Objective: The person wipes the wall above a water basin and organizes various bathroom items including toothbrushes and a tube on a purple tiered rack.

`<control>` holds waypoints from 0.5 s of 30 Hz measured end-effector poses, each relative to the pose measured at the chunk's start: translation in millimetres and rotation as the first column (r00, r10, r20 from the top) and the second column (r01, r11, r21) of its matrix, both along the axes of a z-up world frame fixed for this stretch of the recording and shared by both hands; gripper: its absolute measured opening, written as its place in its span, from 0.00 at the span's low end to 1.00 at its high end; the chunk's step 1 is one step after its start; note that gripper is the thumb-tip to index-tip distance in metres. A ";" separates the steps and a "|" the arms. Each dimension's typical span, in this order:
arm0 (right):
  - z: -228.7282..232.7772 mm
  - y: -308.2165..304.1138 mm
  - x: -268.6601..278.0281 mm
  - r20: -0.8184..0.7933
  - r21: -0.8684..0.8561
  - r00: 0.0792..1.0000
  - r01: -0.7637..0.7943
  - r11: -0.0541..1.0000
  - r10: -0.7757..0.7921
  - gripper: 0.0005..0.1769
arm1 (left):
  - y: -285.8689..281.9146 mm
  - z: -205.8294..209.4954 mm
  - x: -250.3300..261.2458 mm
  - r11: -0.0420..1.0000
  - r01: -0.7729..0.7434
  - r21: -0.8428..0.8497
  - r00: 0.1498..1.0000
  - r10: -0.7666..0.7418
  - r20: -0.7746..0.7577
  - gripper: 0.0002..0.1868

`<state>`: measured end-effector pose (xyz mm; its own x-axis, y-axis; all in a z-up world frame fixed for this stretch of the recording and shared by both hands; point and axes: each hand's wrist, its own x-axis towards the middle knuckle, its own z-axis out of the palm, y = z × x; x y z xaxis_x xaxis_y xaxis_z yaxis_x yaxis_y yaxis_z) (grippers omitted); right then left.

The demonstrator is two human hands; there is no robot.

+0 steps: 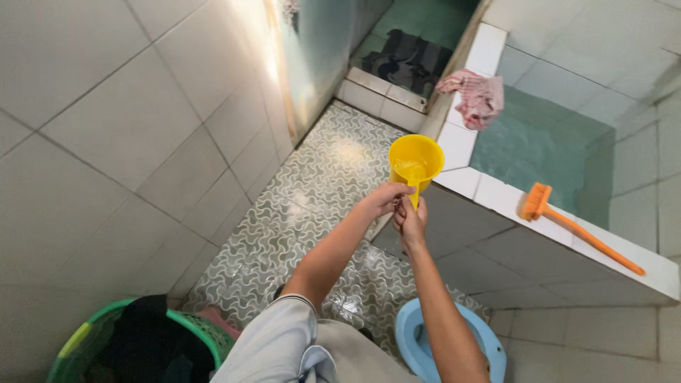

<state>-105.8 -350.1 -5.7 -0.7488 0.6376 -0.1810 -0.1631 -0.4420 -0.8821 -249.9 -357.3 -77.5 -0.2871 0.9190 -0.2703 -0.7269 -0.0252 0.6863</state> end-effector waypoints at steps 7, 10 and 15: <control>-53.3 -73.2 -80.5 0.239 -0.052 0.946 -0.210 0.976 0.217 0.08 | -124.0 -54.9 -77.7 0.968 -0.029 -0.250 1.000 0.028 -0.005 0.07; -103.4 -111.9 -108.4 0.264 -0.156 0.915 -0.270 0.950 0.303 0.12 | -184.3 -73.2 -89.7 0.970 -0.039 -0.241 0.997 0.055 0.057 0.10; -150.6 -174.0 -159.0 0.249 -0.346 0.842 -0.384 0.856 0.479 0.21 | -264.7 -90.2 -105.2 0.931 -0.113 -0.346 0.945 0.208 0.251 0.14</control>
